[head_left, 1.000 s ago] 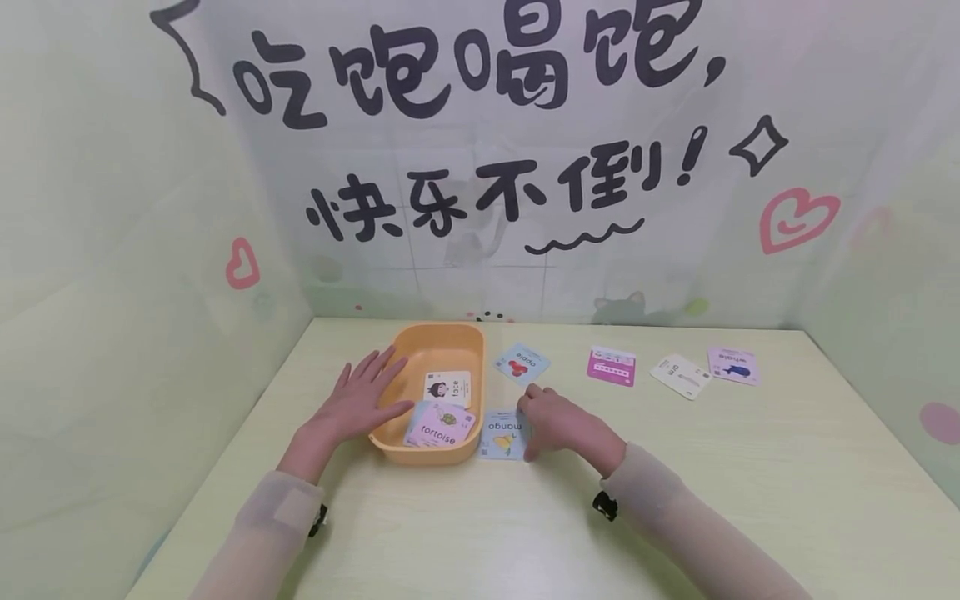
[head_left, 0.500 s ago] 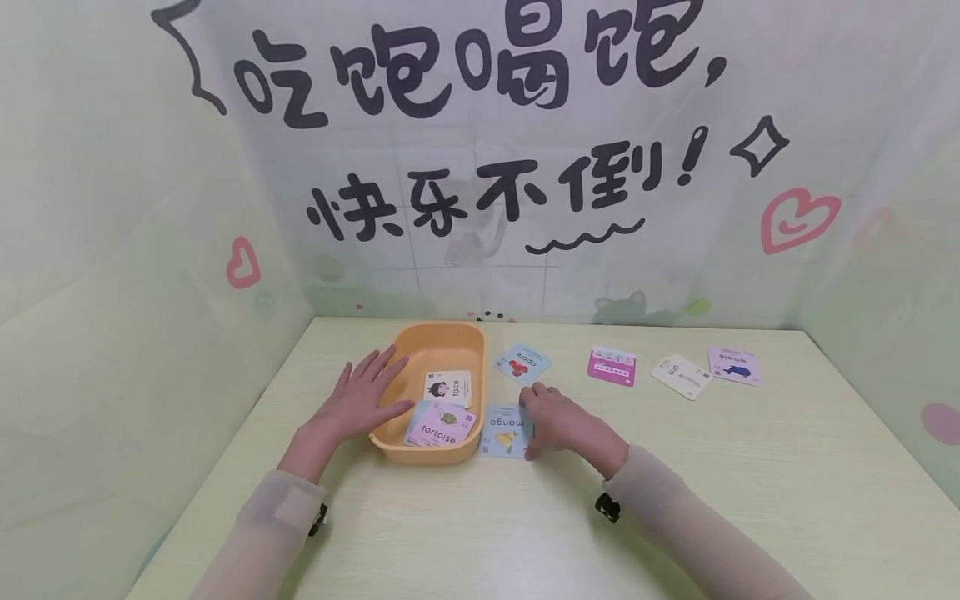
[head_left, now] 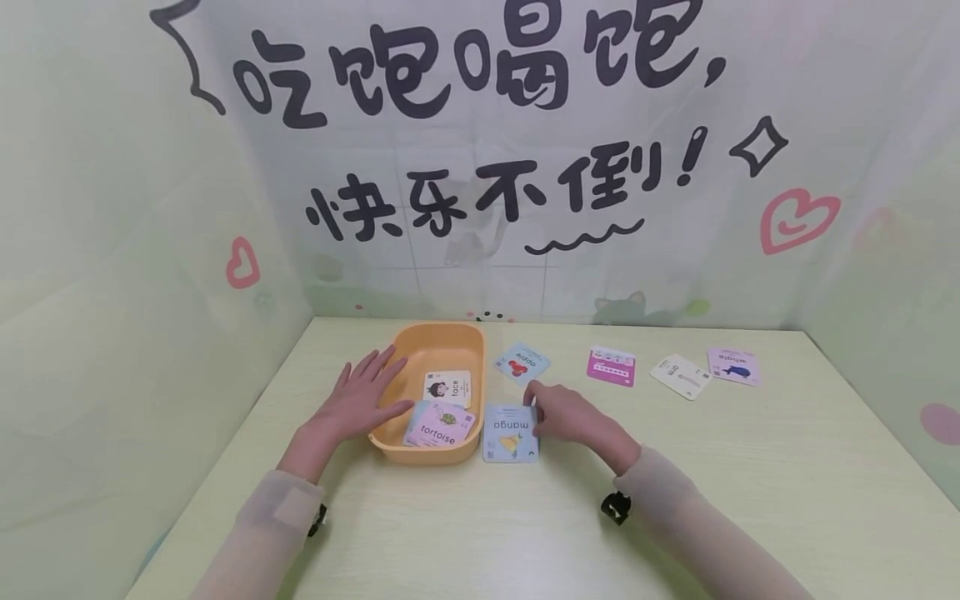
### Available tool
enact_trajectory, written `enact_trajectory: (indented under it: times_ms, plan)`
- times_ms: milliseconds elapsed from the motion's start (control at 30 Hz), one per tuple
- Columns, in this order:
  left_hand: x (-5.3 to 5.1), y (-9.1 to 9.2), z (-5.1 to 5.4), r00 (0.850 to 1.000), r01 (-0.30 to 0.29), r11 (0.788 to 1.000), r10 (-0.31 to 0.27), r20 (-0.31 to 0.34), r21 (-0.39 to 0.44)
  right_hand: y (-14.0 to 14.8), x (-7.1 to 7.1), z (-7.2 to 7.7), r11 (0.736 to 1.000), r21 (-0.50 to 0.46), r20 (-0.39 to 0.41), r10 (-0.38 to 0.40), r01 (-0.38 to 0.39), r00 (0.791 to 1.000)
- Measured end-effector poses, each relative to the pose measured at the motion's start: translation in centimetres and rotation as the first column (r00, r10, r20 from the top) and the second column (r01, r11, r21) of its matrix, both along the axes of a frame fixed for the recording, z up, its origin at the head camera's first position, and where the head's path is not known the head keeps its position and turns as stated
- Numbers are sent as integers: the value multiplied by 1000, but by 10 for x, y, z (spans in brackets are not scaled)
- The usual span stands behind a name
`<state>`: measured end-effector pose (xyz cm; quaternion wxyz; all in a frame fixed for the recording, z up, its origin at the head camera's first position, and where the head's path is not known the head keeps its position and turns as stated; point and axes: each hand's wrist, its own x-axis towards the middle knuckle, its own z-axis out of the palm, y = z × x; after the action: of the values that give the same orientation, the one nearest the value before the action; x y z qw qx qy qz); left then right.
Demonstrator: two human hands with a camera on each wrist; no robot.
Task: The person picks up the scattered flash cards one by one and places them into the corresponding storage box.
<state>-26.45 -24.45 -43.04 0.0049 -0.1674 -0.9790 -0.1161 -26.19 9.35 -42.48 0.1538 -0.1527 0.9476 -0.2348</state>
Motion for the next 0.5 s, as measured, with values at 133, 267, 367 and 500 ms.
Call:
enact_trajectory:
  times_ms: [133, 267, 367, 500]
  plan:
    - [0, 0, 0, 1000, 1, 1000, -1, 1, 7, 4, -2, 3, 1000, -25, -10, -4, 3, 1000]
    - [0, 1, -1, 1000, 2, 1000, -2, 2, 8, 10, -5, 8, 994, -108, 7, -3, 4, 1000]
    - [0, 1, -1, 1000, -2, 1000, 2, 1, 4, 15, -8, 12, 986, -165, 22, 6, -2, 1000]
    - [0, 1, -1, 1000, -8, 1000, 8, 3, 2, 23, -12, 18, 976, -217, 22, 16, -11, 1000]
